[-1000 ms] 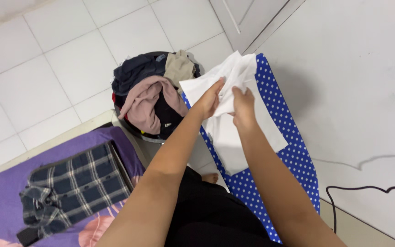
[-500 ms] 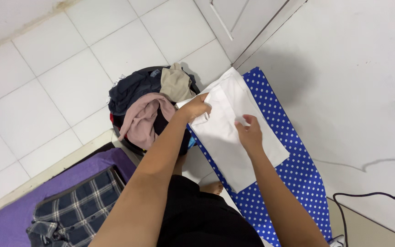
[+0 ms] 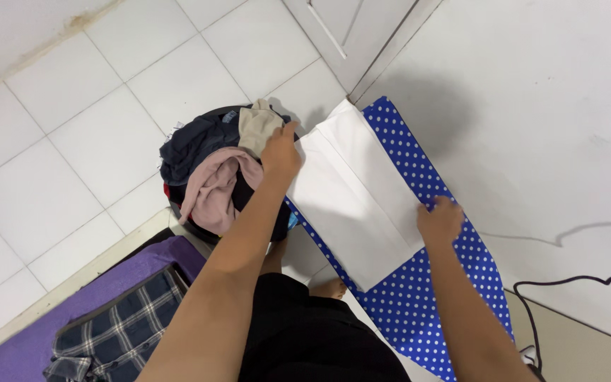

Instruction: The person irons a white shirt on a blue polka-dotted ironing board. They repeatedly smooth the fabric, adjust the shirt's position, and use a black iron to press different sections until the garment is flat and wrinkle-free.

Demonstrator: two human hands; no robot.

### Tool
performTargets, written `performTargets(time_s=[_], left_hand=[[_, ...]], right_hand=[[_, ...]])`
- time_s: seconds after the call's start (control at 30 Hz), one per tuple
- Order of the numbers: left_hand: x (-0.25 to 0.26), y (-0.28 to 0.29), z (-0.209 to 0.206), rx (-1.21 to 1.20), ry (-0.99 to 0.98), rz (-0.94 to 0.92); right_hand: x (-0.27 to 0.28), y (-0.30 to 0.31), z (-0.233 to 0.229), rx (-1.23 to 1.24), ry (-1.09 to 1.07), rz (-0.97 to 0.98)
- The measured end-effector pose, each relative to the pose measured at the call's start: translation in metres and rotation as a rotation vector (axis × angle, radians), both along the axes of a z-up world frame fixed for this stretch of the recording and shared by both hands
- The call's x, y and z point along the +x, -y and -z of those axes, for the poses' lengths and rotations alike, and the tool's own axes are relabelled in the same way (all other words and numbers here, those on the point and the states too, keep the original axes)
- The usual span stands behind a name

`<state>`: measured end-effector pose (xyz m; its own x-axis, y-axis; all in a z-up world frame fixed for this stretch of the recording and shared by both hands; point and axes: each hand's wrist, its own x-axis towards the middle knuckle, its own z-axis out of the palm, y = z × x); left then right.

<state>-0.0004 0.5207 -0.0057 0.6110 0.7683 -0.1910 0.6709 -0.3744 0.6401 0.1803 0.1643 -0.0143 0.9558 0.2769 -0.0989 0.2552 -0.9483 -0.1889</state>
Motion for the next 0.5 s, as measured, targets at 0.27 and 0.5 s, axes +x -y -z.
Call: performTargets(time_s=[0.27,0.5], left_hand=[[-0.006,0.104,-0.013,0.051,0.332,0.583],[-0.003,0.191,-0.012,0.091,-0.055,0.711]], right_hand=[[-0.097,0.047,0.063,0.74,-0.439,0.945],[-0.102,0.071,0.037,0.568,-0.098,0.666]])
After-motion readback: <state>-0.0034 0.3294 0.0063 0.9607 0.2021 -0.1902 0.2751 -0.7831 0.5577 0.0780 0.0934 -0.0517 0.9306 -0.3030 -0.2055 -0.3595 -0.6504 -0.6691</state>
